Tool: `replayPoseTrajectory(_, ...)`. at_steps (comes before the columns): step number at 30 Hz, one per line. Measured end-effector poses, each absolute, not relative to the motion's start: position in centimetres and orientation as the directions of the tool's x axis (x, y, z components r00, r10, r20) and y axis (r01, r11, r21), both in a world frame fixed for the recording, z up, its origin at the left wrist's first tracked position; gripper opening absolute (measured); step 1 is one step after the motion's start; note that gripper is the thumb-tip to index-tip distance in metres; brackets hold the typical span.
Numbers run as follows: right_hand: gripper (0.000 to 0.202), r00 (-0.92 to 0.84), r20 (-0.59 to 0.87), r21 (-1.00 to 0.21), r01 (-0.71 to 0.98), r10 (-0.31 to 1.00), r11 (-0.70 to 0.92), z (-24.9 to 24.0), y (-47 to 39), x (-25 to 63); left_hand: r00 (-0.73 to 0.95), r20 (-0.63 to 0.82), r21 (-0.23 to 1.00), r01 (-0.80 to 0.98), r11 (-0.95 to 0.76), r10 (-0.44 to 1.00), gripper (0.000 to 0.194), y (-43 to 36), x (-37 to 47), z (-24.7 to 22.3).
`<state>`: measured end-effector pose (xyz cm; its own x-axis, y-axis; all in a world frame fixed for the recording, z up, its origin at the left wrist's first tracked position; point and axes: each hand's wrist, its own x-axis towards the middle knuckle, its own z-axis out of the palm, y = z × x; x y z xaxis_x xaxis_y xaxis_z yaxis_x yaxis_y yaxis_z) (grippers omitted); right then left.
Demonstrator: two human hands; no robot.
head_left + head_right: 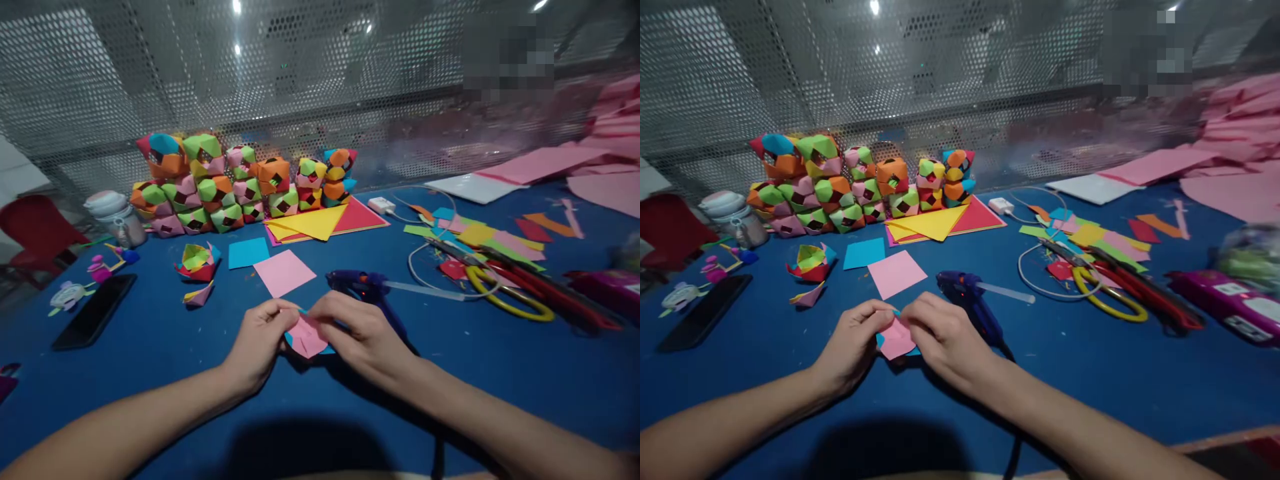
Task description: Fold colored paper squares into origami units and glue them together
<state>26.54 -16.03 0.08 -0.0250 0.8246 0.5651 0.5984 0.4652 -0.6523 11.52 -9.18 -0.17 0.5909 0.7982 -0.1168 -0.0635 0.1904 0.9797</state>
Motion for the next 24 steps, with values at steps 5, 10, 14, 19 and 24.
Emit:
replayPoseTrajectory(5, 0.022, -0.108, 0.592, -0.576, 0.637, 0.799, 0.512, 0.4, -16.1, 26.7, 0.611, -0.169, 0.964, -0.061, 0.259, 0.773, 0.016, -9.3, 11.6, -0.3)
replayPoseTrajectory(10, 0.015, 0.045, 0.439, -0.751, 0.567, 0.897, 0.339, 1.2, -16.3, 26.2, 0.592, -0.050, 0.998, 0.009, 0.056, 0.805, 0.013, -9.3, 11.5, 0.0)
replayPoseTrajectory(14, 0.005, 0.088, 0.262, -0.886, 0.417, 0.961, 0.203, 1.2, -16.2, 26.1, 0.594, 0.004, 0.995, 0.078, -0.063, 0.805, 0.013, -9.3, 11.4, 0.6)
replayPoseTrajectory(19, 0.004, 0.084, 0.230, -0.911, 0.368, 0.969, 0.184, 0.7, -16.1, 26.2, 0.605, -0.002, 0.995, 0.080, -0.058, 0.796, 0.012, -9.3, 11.3, 0.7)
replayPoseTrajectory(24, 0.008, 0.093, 0.248, -0.894, 0.406, 0.964, 0.190, 0.7, -16.1, 26.5, 0.632, -0.018, 0.989, 0.126, -0.080, 0.775, 0.022, -9.0, 11.2, 0.2)
